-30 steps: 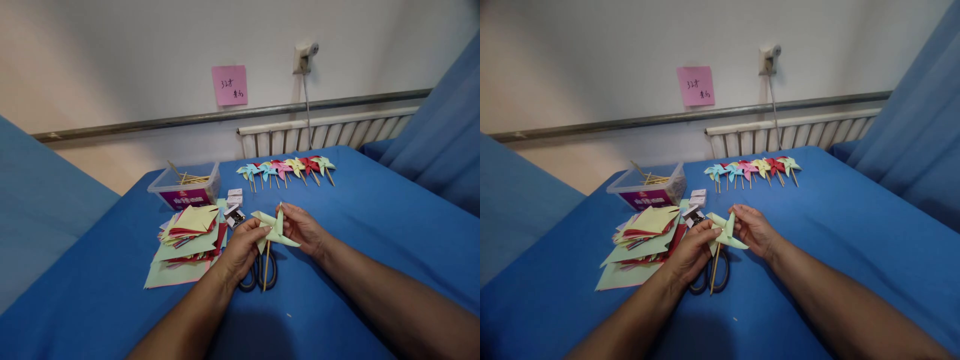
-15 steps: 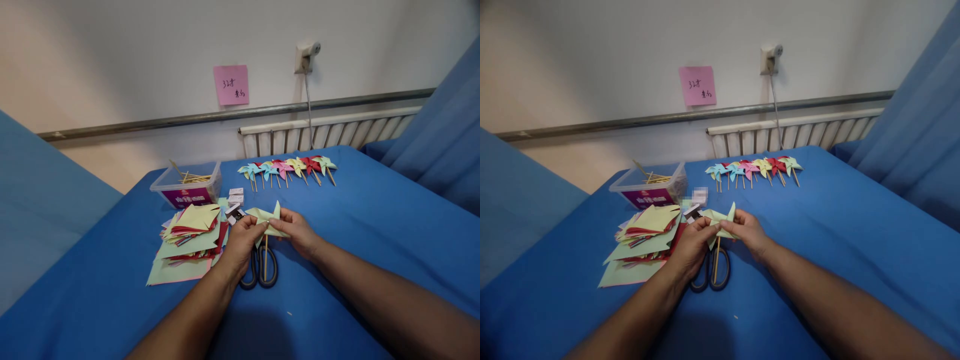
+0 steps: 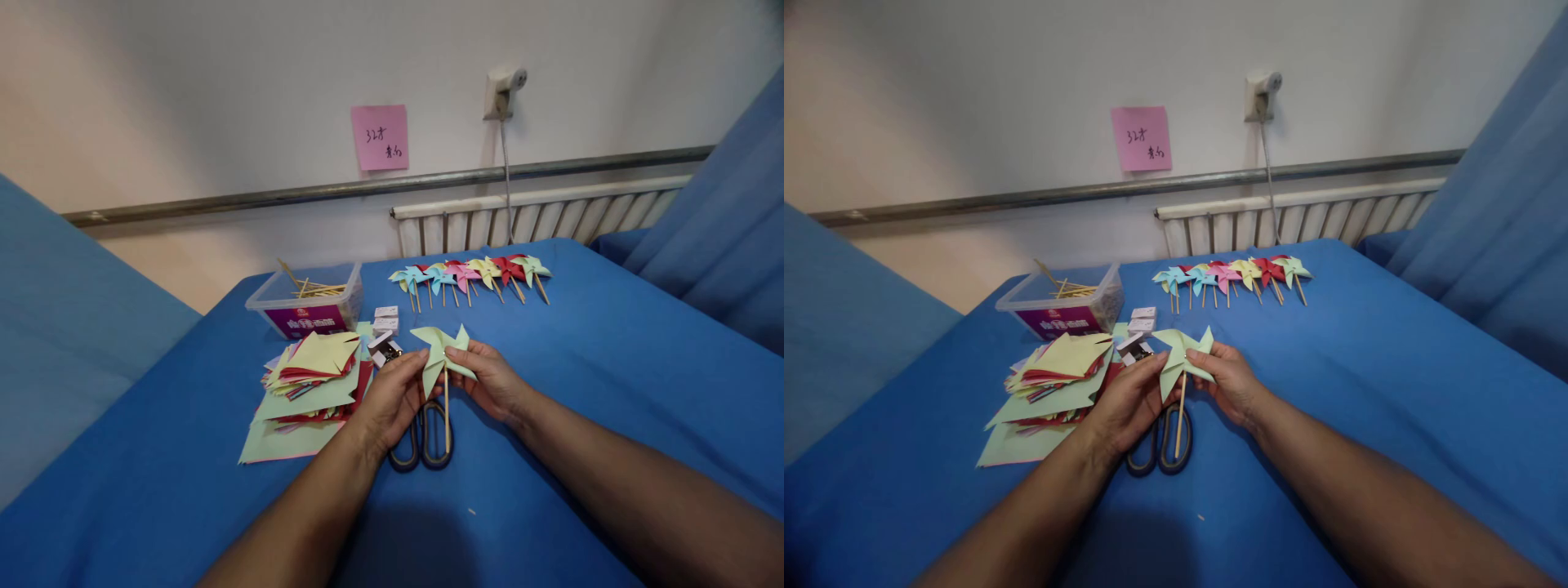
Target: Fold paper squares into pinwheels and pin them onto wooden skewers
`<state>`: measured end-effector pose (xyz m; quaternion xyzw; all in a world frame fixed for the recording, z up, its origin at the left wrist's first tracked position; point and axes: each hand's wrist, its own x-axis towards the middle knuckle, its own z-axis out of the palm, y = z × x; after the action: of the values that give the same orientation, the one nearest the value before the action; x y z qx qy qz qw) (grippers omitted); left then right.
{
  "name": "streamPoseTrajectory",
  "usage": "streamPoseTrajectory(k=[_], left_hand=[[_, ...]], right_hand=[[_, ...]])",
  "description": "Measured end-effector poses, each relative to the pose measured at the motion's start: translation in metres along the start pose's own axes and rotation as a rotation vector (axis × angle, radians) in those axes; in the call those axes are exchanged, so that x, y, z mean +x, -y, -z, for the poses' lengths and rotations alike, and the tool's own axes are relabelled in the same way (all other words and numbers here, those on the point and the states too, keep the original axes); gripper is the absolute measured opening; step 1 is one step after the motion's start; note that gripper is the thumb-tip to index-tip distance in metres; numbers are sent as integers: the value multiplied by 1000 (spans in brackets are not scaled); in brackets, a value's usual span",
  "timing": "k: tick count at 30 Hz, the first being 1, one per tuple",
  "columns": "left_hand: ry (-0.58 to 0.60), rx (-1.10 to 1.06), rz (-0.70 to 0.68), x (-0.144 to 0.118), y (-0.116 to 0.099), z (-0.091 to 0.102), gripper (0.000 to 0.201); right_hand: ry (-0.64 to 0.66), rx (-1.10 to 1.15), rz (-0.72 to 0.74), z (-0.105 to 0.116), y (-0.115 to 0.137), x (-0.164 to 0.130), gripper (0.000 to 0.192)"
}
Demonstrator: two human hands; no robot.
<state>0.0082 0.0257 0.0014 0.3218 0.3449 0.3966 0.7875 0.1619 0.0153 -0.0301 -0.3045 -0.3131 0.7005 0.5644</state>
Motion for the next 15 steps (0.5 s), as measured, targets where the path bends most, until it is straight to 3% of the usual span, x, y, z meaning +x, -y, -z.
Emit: streamPoseTrajectory(k=[11, 15], left_hand=[[-27, 41, -12, -2, 5, 2, 18], [13, 5, 28, -1, 2, 2, 25]], right_hand=[[20, -3, 2, -2, 0, -1, 28], [34, -12, 5, -1, 0, -1, 29]])
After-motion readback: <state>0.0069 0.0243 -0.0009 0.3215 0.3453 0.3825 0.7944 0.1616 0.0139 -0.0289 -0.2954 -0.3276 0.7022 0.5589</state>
